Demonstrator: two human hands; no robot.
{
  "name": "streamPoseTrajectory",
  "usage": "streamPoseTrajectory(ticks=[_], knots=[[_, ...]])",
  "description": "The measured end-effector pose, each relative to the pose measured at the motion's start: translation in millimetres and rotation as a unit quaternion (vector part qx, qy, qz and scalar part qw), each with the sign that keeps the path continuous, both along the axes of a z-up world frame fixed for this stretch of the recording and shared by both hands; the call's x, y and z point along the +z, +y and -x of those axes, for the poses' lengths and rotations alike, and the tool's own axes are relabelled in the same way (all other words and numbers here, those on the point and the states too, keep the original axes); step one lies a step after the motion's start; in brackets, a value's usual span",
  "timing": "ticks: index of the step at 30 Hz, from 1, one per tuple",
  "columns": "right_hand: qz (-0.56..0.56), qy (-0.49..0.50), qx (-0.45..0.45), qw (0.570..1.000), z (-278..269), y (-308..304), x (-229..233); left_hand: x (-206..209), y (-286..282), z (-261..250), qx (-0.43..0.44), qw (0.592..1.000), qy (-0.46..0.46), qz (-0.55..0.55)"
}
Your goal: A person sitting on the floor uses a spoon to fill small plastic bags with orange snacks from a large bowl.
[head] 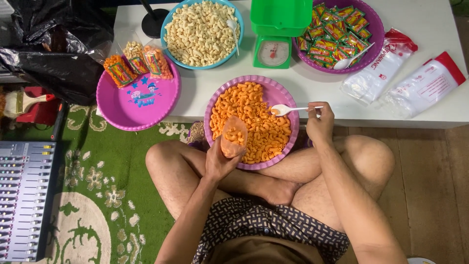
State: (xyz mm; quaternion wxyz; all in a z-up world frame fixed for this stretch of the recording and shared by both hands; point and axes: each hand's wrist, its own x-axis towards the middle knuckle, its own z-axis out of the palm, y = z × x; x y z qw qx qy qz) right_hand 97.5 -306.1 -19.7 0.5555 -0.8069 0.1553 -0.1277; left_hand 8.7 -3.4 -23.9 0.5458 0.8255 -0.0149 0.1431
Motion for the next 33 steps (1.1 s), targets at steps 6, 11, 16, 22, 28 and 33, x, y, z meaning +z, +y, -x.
streamPoseTrajectory(ticks=[6,11,16,22,28,33], knots=[[0.061,-0.041,0.008,0.997,5,6,14,-4,0,1,0.001,1.0,-0.009,-0.008],[0.172,-0.158,0.05,0.971,9,13,7,-8,1,0,-0.001,1.0,-0.015,-0.011],[0.119,-0.084,0.031,0.989,6,11,-14,-3,0,1,-0.006,1.0,-0.019,-0.01],[0.043,-0.015,0.018,0.999,3,5,-17,0,-1,1,-0.011,1.0,-0.022,-0.001],[0.156,-0.132,0.09,0.975,7,8,-8,-9,1,1,0.0,1.0,-0.011,-0.017],[0.092,-0.053,0.056,0.993,7,5,-10,-5,1,0,-0.002,1.0,-0.007,-0.025]])
